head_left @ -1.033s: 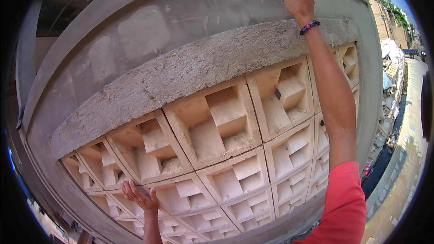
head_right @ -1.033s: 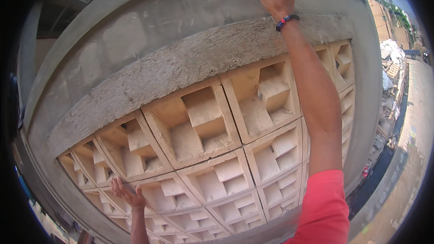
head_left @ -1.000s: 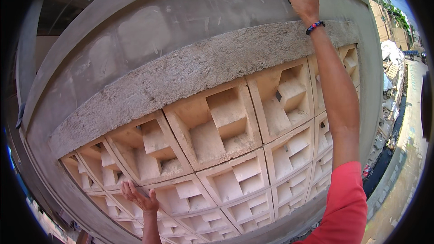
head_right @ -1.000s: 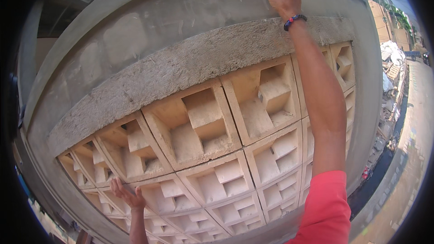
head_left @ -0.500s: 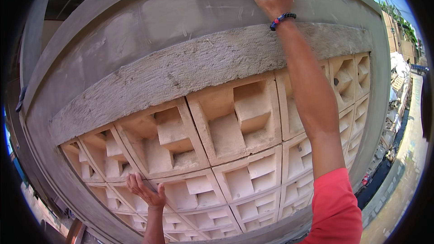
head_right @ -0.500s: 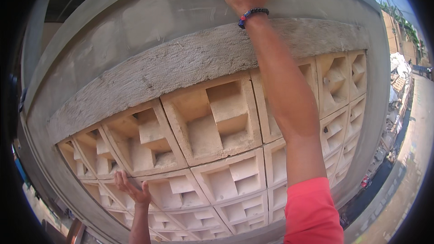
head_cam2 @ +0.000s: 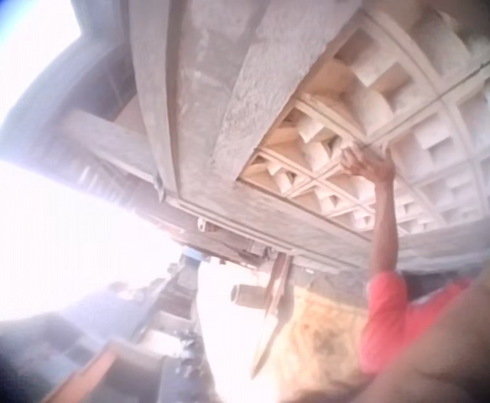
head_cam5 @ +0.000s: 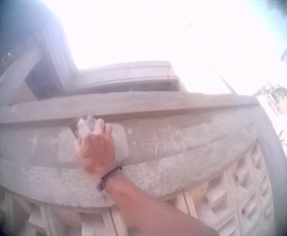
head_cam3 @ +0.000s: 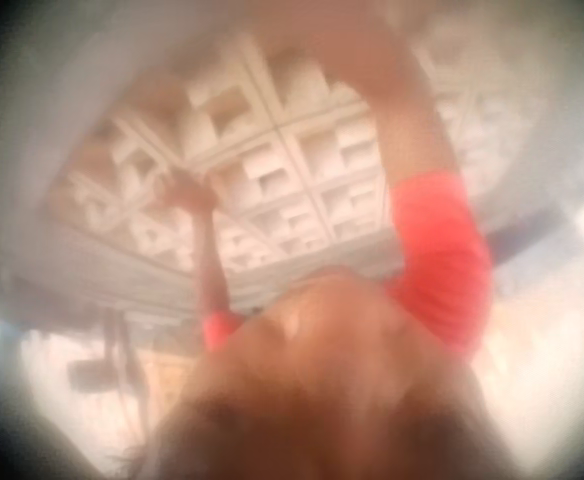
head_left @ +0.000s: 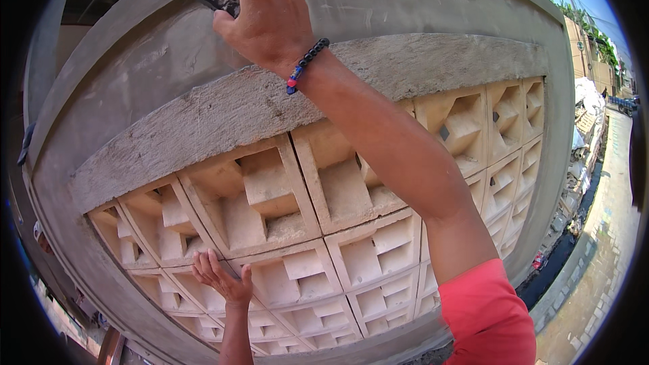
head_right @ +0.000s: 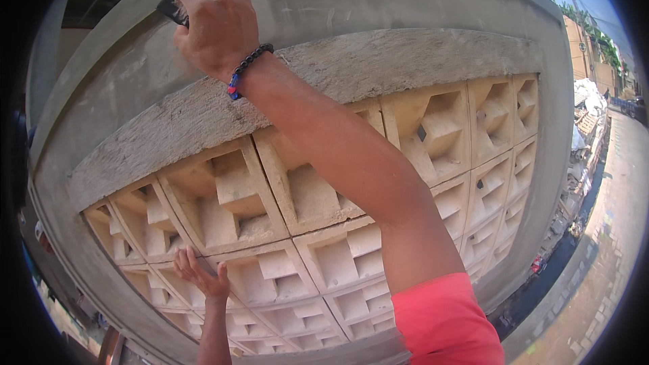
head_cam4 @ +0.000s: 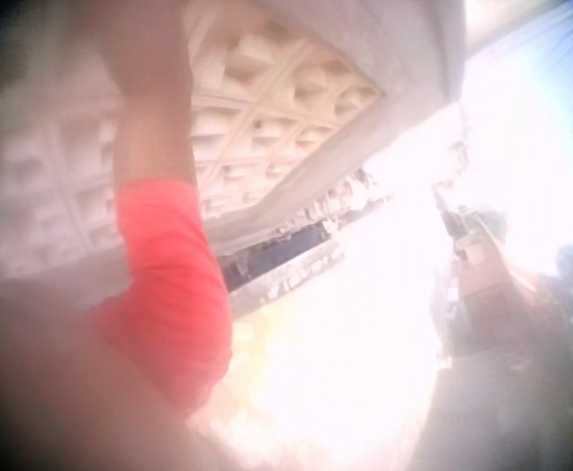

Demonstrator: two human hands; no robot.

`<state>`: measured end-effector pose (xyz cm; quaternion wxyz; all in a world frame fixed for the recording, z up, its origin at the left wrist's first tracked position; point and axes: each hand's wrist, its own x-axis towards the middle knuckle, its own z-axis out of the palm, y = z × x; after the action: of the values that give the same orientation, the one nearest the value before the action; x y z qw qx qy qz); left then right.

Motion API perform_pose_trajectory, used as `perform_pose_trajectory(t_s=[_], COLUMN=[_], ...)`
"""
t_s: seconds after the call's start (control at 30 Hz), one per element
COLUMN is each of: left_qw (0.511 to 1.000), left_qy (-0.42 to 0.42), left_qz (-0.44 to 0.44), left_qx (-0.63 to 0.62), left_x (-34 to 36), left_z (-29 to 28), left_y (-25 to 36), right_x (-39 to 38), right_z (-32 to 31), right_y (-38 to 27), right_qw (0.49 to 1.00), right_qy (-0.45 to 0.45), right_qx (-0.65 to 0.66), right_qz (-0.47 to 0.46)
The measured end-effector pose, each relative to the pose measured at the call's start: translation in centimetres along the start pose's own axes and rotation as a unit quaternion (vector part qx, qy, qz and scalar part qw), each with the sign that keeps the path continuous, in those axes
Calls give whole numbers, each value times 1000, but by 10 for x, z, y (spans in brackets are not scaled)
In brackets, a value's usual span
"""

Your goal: The person applies cement to a decorative lattice wall using a trowel and a sponge. They repeatedly scoop cement from a bucket, spread it along the top edge of the wall, and smooth the surface.

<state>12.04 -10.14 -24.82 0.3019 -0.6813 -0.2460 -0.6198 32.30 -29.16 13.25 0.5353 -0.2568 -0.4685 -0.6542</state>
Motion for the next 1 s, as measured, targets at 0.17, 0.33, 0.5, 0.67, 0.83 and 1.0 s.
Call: perform_pose_trajectory(t_s=[0.17, 0.33, 0.5, 0.67, 0.83, 1.0], left_qw=[1000, 1000, 1000, 1000, 999, 1000], left_qy=[8, 15, -5, 0, 12, 4], left_qz=[-9, -2, -13, -19, -25, -11], left_qx=[1, -18, -3, 0, -25, 1], left_x=[-5, 2, -5, -4, -3, -2], left_z=[-2, 1, 0, -4, 3, 1], left_y=[-1, 5, -1, 1, 7, 3], right_x=[36, 54, 51, 66, 93, 64], right_z=[-90, -145, -83, -121, -205, -87], right_y=[79, 157, 128, 179, 258, 155], right_qw=[994, 978, 970, 956, 912, 962], right_qy=[57, 36, -43, -52, -66, -58], right_qx=[-90, -205, -239, -259, -371, -263], right_qz=[28, 31, 8, 123, 162, 42])
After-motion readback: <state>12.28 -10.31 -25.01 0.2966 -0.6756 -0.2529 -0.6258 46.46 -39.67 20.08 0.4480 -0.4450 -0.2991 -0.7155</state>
